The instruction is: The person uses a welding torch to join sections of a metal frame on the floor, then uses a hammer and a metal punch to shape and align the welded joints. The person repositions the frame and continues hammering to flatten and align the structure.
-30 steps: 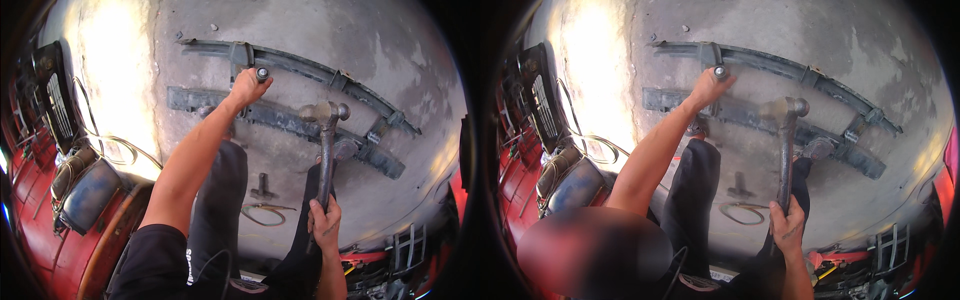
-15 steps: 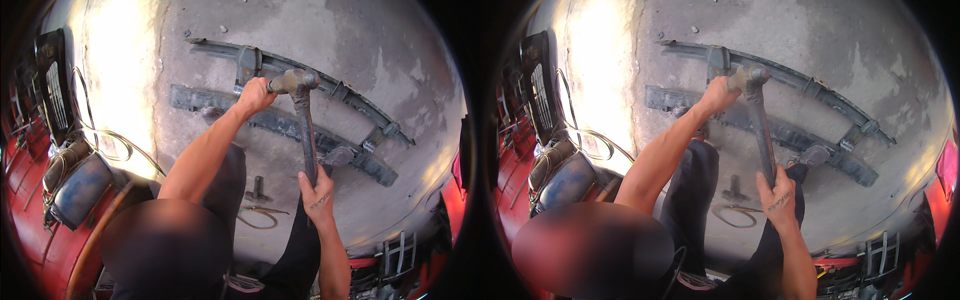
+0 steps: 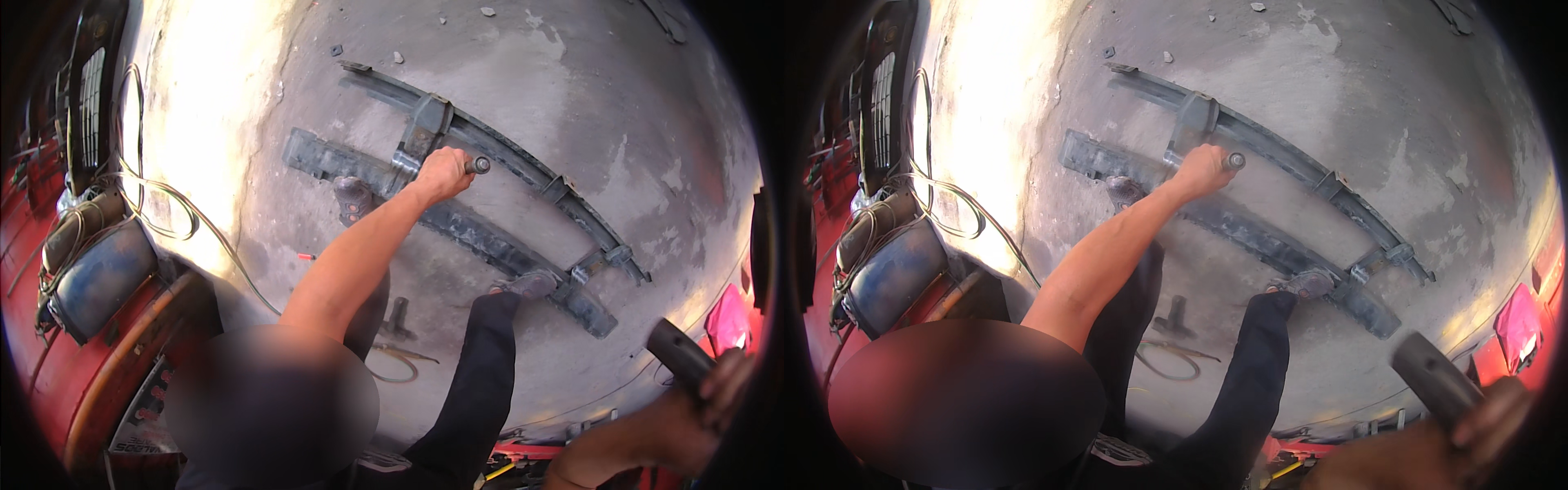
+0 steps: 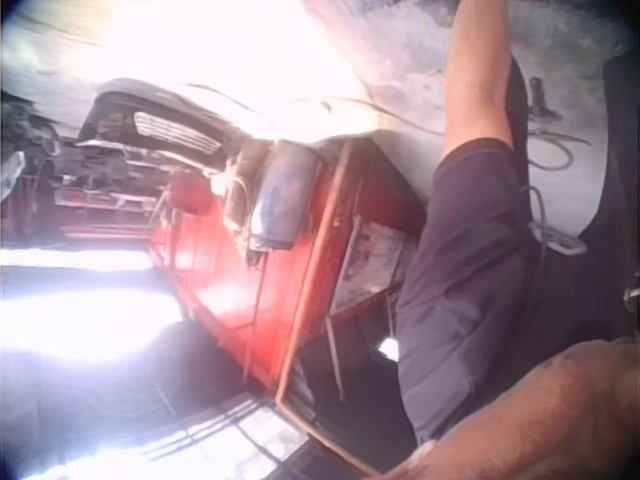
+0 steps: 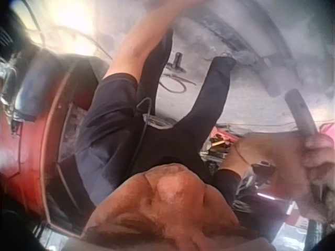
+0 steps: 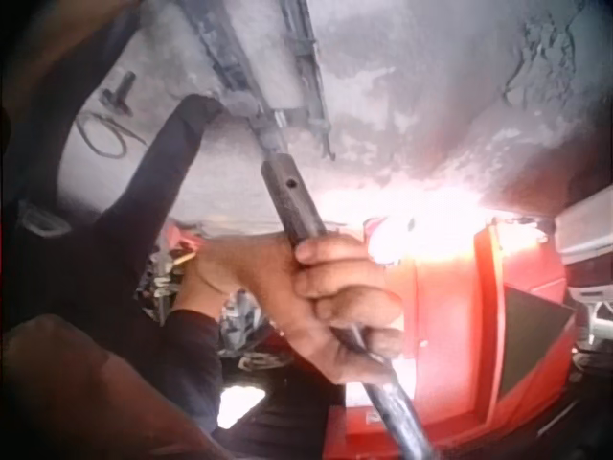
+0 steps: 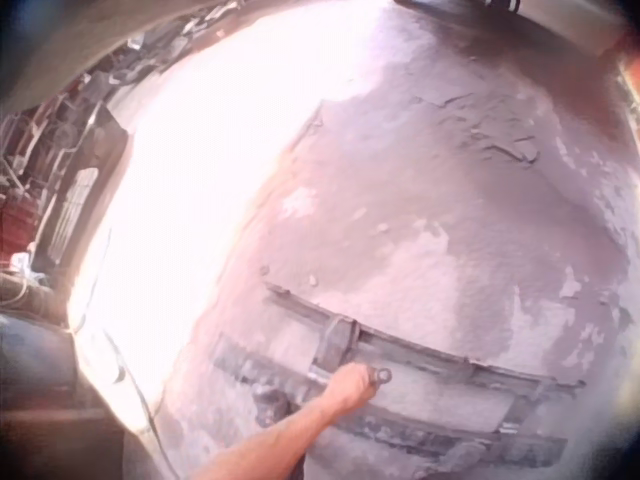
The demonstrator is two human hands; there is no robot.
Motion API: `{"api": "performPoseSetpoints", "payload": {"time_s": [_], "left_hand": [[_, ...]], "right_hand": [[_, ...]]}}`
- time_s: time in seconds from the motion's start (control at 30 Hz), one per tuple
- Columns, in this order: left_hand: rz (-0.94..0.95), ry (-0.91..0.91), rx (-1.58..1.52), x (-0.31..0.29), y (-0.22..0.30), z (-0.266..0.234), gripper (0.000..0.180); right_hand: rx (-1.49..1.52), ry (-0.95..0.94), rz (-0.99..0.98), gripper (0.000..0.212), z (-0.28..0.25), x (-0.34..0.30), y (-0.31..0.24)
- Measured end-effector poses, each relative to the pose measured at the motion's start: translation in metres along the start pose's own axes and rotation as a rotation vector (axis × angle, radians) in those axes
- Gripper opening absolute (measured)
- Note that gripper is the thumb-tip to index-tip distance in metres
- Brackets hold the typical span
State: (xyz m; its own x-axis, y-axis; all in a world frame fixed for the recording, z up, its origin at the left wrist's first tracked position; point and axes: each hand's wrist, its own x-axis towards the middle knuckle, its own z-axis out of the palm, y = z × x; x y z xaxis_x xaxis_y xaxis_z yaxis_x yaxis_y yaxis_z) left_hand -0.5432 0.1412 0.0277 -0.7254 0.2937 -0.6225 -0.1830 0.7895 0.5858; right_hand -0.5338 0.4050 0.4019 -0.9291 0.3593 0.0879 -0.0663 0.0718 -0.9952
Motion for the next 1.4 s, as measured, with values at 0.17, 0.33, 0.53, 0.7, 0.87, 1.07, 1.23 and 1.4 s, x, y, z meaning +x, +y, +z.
{"api": "performPoseSetpoints", "payload": {"time_s": [0.17,0.33,0.53,0.7,0.87,1.07,1.23,1.4], "left_hand": [[0.049,0.036,0.016,-0.007,0.000,0.005,0.021],[0.046,0.065,-0.072,-0.017,-0.010,-0.002,0.019],[-0.021,0.085,-0.247,-0.041,0.028,-0.098,0.029],[-0.089,0.216,-0.168,-0.043,-0.017,-0.146,0.031],[-0.094,0.189,-0.148,-0.027,-0.076,-0.138,0.031],[-0.062,0.119,-0.154,-0.019,-0.106,-0.115,0.034],[-0.015,0.024,-0.252,-0.001,-0.121,-0.135,0.034],[0.005,0.010,-0.346,0.014,-0.134,-0.142,0.034]], "right_hand": [[-0.546,-0.374,0.818,0.017,0.018,-0.175,0.172],[-0.404,0.002,0.993,0.019,-0.010,-0.147,0.106],[-0.405,0.023,0.927,0.021,-0.027,-0.169,0.082],[-0.319,-0.034,1.002,0.024,0.004,-0.208,0.082],[-0.251,-0.087,1.102,0.026,0.034,-0.228,0.089],[-0.249,-0.135,1.123,0.028,0.050,-0.228,0.088],[-0.296,-0.206,1.085,0.026,0.059,-0.224,0.093],[-0.282,-0.213,1.101,0.025,0.077,-0.224,0.101]]}}
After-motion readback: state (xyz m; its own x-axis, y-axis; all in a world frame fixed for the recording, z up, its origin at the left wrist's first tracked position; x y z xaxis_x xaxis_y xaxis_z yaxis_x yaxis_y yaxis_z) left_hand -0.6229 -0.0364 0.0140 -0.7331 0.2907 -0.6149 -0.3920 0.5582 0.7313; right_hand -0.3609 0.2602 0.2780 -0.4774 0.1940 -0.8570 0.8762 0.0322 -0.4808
